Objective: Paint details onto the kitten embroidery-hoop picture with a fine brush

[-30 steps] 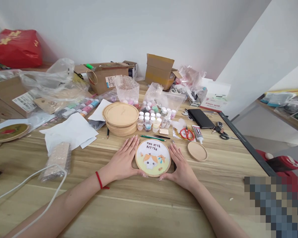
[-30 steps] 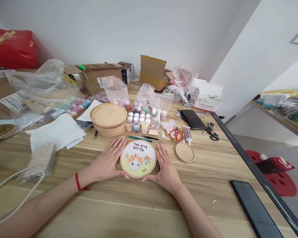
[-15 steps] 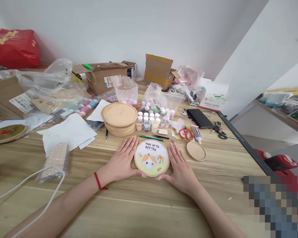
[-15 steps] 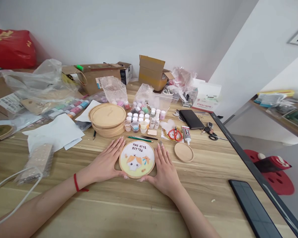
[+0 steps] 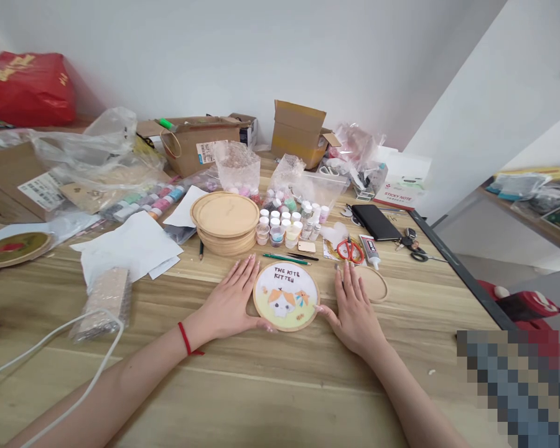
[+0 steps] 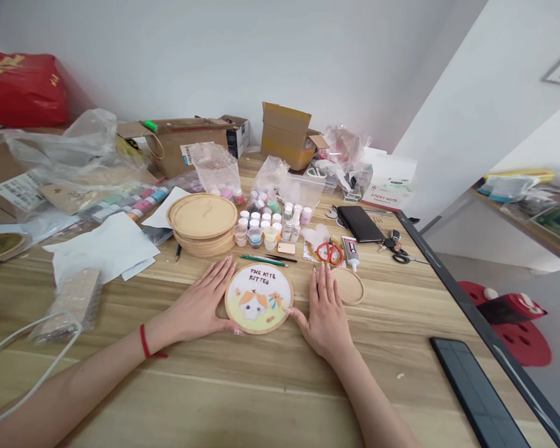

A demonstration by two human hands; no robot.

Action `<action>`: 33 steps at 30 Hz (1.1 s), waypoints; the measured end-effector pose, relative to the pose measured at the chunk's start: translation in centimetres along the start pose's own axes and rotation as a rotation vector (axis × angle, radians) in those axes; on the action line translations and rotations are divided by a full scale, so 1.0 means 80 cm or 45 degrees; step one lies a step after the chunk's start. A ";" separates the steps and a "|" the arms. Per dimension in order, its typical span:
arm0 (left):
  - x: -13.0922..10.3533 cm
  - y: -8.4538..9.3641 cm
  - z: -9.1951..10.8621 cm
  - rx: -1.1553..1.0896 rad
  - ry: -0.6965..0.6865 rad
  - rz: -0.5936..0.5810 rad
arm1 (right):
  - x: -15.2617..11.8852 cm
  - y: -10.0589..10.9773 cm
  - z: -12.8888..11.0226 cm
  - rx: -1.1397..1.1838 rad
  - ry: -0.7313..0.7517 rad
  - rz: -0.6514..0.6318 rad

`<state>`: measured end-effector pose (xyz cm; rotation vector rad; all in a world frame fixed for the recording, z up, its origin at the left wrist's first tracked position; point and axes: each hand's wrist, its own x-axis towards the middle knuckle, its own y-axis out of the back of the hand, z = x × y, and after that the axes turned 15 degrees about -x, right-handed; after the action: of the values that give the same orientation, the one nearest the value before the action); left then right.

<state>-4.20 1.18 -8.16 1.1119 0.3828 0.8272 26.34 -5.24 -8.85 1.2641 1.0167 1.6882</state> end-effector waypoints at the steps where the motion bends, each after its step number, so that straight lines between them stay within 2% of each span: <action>1: 0.000 0.000 0.000 0.004 0.004 -0.007 | 0.001 0.003 -0.003 0.014 0.028 -0.001; 6: 0.001 0.001 0.002 0.006 -0.008 0.005 | 0.002 0.007 -0.021 0.045 0.198 -0.029; 13: 0.001 0.002 0.002 -0.004 -0.036 0.027 | -0.003 -0.004 -0.022 0.003 0.164 -0.056; 25: 0.002 0.004 0.003 0.008 -0.081 0.047 | -0.001 0.001 -0.023 0.047 0.226 -0.106; 33: 0.002 0.004 0.003 0.019 -0.101 0.073 | -0.001 0.002 -0.024 0.039 0.184 -0.097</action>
<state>-4.06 1.19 -7.74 1.1706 0.2925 0.8286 24.44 -5.68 -9.06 1.1211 1.1657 1.7301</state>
